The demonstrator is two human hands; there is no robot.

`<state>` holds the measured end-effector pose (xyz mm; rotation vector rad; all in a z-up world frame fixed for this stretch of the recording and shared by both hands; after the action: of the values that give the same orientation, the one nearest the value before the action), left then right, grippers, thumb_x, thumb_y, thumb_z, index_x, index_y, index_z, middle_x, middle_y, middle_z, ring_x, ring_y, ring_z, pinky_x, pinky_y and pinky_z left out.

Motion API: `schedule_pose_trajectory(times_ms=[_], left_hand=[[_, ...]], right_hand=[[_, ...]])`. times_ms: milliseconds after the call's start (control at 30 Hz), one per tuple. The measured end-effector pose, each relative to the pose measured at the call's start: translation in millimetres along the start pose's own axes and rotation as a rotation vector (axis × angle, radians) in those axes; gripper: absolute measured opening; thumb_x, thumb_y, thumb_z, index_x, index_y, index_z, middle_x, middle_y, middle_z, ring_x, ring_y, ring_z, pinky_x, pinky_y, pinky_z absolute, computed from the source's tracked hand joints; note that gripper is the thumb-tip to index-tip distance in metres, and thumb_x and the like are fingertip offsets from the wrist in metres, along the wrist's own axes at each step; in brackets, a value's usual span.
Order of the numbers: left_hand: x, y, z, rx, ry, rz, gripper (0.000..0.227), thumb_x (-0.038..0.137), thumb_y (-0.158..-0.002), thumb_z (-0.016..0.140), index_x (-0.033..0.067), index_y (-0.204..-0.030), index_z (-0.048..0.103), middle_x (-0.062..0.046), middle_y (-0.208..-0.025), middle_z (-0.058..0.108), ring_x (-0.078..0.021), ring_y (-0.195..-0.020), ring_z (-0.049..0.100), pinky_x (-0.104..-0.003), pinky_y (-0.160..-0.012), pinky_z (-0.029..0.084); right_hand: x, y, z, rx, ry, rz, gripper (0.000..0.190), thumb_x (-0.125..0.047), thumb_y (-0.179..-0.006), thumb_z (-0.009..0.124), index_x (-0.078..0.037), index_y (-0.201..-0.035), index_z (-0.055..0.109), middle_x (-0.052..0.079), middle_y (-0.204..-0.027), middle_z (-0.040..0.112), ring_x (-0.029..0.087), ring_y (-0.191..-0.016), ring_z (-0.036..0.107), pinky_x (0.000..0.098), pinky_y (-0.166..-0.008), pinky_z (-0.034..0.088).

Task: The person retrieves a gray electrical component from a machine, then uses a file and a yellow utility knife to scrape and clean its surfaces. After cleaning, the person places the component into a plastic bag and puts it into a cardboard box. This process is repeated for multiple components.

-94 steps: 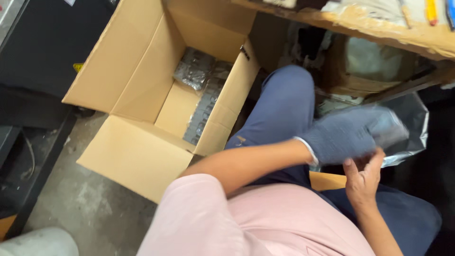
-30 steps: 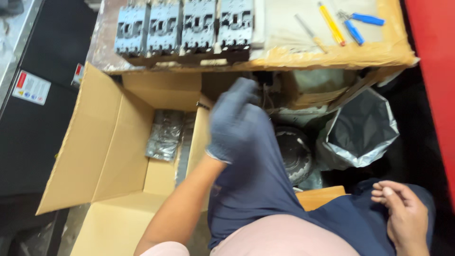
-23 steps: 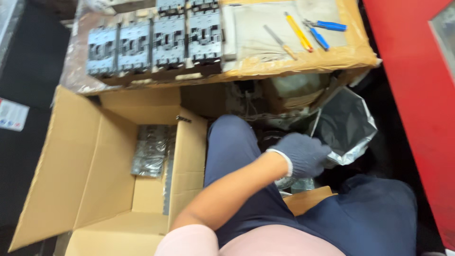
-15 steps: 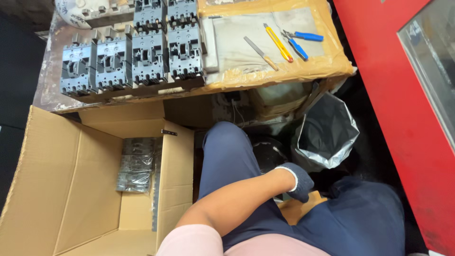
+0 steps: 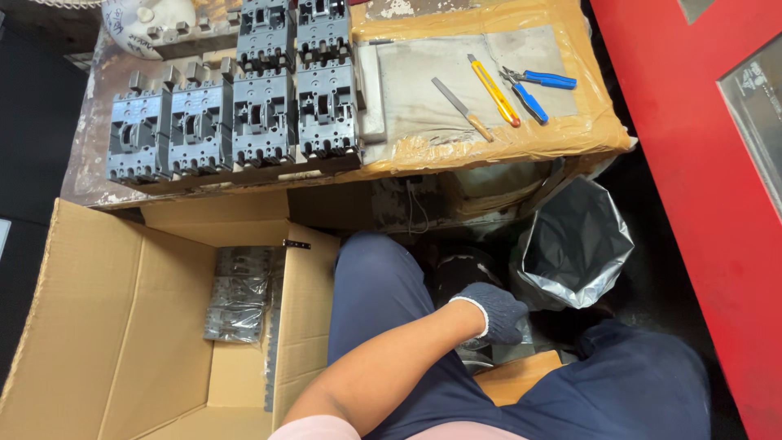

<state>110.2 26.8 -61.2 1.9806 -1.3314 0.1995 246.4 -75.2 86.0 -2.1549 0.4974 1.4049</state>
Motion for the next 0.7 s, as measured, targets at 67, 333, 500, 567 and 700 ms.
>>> schedule_pose_trajectory(times_ms=[67, 333, 500, 567, 700], left_hand=[[4, 0, -6, 0.036, 0.02, 0.008, 0.042, 0.04, -0.084, 0.062, 0.0128, -0.115, 0.074, -0.015, -0.109, 0.075, -0.035, -0.103, 0.072, -0.047, -0.087, 0.057], [45, 24, -62, 0.269, 0.127, 0.205, 0.043, 0.041, -0.087, 0.058, 0.0111, -0.116, 0.07, -0.015, -0.107, 0.074, -0.0356, -0.098, 0.07, -0.047, -0.084, 0.056], [75, 62, -168, 0.692, 0.524, 0.266, 0.035, 0.033, -0.095, 0.062, 0.0125, -0.122, 0.071, -0.013, -0.11, 0.074, -0.0298, -0.1, 0.072, -0.039, -0.087, 0.058], [104, 89, -217, 0.897, 0.602, 0.433, 0.042, 0.031, -0.095, 0.067, 0.0128, -0.133, 0.067, -0.01, -0.116, 0.075, -0.0263, -0.103, 0.074, -0.036, -0.091, 0.059], [192, 139, -282, 1.004, 0.623, 0.919, 0.05, 0.033, -0.1, 0.071, 0.0089, -0.141, 0.056, -0.01, -0.129, 0.068, -0.0231, -0.116, 0.069, -0.033, -0.102, 0.056]], right_hand=[[-5, -3, 7, 0.015, -0.009, -0.01, 0.04, -0.008, -0.102, 0.063, 0.012, -0.133, 0.047, 0.018, -0.121, 0.058, 0.022, -0.11, 0.056, 0.0322, -0.1, 0.048], [-33, -23, 16, 0.065, -0.059, -0.102, 0.047, -0.01, -0.102, 0.064, 0.012, -0.137, 0.042, 0.017, -0.123, 0.055, 0.021, -0.112, 0.052, 0.0317, -0.102, 0.046], [-67, -25, -67, 0.408, -0.052, -0.24, 0.051, -0.011, -0.102, 0.065, 0.013, -0.139, 0.039, 0.017, -0.125, 0.053, 0.021, -0.114, 0.05, 0.0313, -0.102, 0.045], [-92, -13, -93, 0.605, -0.021, -0.316, 0.053, -0.012, -0.102, 0.065, 0.013, -0.14, 0.038, 0.017, -0.126, 0.053, 0.021, -0.114, 0.049, 0.0312, -0.103, 0.045], [-124, 3, -104, 0.857, 0.352, -0.435, 0.057, -0.013, -0.102, 0.065, 0.013, -0.142, 0.036, 0.016, -0.127, 0.051, 0.02, -0.115, 0.047, 0.0309, -0.103, 0.044]])
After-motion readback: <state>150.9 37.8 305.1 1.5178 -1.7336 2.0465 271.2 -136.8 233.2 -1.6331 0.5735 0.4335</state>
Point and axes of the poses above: each hand's wrist, its own y-axis away from the middle knuckle, its own z-axis out of the palm, x = y × z, the point moved 10 cm from there along -y, towards the middle knuckle
